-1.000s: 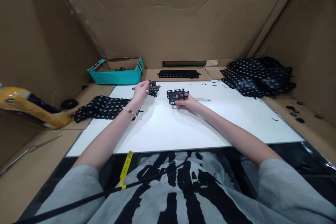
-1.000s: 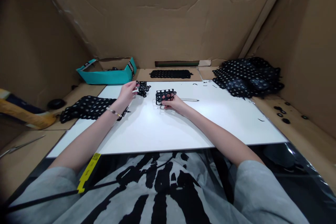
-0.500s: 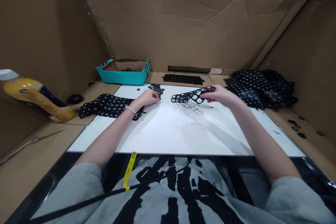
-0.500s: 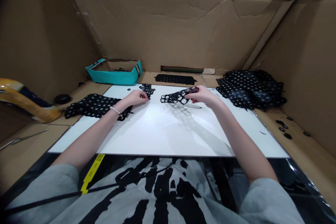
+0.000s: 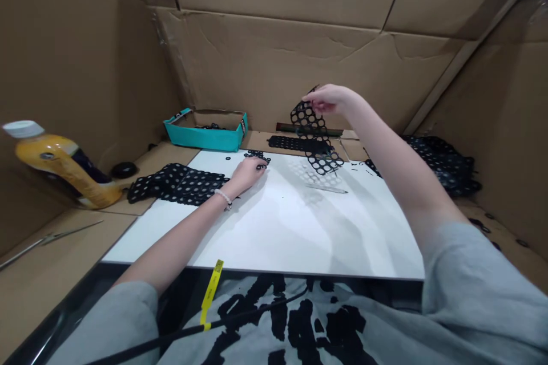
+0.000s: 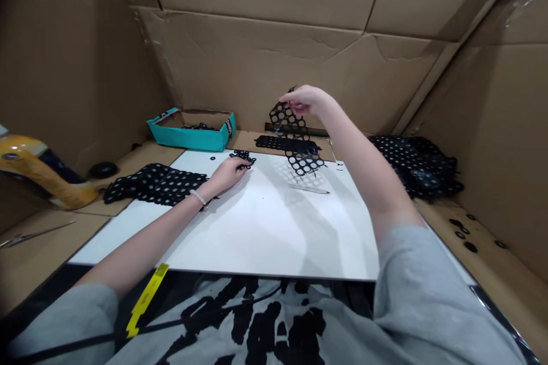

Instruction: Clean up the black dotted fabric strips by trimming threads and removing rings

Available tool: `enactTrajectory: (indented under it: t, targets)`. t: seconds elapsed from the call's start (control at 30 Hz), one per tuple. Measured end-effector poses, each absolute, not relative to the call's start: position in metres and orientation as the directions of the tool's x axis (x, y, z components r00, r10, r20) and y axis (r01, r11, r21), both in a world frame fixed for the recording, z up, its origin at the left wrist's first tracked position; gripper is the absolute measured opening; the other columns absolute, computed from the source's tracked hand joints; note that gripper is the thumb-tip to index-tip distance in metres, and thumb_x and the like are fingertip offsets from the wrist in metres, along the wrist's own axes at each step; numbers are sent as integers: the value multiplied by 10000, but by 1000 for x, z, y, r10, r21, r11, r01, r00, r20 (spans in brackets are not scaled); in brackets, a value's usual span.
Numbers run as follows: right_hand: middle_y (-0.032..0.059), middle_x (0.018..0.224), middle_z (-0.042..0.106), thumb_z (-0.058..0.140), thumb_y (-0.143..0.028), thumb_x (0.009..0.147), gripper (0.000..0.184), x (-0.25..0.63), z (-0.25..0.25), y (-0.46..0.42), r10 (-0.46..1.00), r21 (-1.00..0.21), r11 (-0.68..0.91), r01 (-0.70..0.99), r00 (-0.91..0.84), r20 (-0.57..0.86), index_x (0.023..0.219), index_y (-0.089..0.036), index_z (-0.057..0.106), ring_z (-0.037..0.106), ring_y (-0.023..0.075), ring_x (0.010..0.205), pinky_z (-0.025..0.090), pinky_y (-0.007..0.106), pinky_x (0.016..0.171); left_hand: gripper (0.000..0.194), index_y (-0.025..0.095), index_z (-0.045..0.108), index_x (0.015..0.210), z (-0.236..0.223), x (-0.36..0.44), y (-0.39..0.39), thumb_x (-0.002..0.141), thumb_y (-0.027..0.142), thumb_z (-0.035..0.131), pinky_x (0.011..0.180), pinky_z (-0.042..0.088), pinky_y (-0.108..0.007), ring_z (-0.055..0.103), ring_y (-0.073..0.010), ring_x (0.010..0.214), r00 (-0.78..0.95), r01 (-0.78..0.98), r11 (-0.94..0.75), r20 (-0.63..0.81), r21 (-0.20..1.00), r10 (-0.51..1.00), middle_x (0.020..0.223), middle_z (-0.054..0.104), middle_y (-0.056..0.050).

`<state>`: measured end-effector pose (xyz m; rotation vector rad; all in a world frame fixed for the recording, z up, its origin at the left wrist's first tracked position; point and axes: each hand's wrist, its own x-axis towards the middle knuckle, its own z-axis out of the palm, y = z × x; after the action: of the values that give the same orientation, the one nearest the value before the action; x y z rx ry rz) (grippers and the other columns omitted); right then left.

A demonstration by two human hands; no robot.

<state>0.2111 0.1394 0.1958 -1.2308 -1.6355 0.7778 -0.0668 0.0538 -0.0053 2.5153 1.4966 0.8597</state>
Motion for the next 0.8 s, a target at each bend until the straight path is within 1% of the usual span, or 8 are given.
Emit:
enactTrajectory:
  t: [0.07,0.13,0.2,0.4,0.57,0.63,0.7,0.8]
  targets:
    - [5,570,520,755,-124,753,197,189,204,169,991,-928,117,354,-106,84,640,-132,594,522,114,585,511,320,604,320,210,722,1099,-8,-66,54,854,275,526,972,456,-371,620,-281,1085,378,785,-518,399,341,835,1163,705,-94]
    - [-29,531,444,680,-126,823,221,172,211,190,995,-952,61,301,-96,34,630,-138,574,492,99,573,502,303,622,314,218,719,1102,-12,-66,54,850,261,537,966,458,-385,615,-286,1081,388,801,-507,368,319,845,1168,705,-87]
    - [-30,539,433,617,-122,870,257,164,216,205,997,-962,46,269,-73,27,622,-132,548,507,98,593,500,299,645,314,227,717,1109,-16,-66,55,853,255,538,960,458,-394,608,-291,1086,375,815,-491,365,307,852,1172,705,-82]
    - [84,729,622,483,-120,931,254,185,208,231,990,-954,-109,278,-58,-130,684,-97,538,640,158,776,514,345,719,325,226,713,1133,-21,-64,58,860,283,547,970,448,-395,600,-295,1096,348,818,-466,356,337,867,1170,709,-72]
    - [76,693,627,355,-163,974,318,224,140,238,973,-877,-231,421,78,-219,700,-120,511,642,113,693,503,305,733,342,195,706,1157,-20,-62,54,875,276,530,963,442,-400,600,-292,1077,378,803,-496,360,332,853,1176,704,-92]
    - [83,666,626,448,-136,933,260,240,102,235,960,-828,-279,485,128,-249,691,-103,537,622,105,650,496,302,721,338,197,709,1155,-19,-62,53,876,276,534,962,443,-400,597,-293,1077,375,804,-489,351,338,858,1173,706,-90]
    - [73,625,616,608,-92,829,179,254,68,234,945,-738,-326,591,223,-239,660,-103,550,607,118,620,495,285,671,335,198,711,1151,-20,-63,53,876,266,532,967,441,-396,597,-291,1074,377,810,-484,338,332,862,1170,707,-89]
    - [65,587,594,621,-108,822,152,273,37,238,939,-671,-333,662,294,-176,677,-94,580,614,154,596,499,311,633,342,191,705,1161,-21,-62,53,872,253,532,991,429,-392,592,-285,1077,386,825,-478,318,301,866,1181,701,-90]
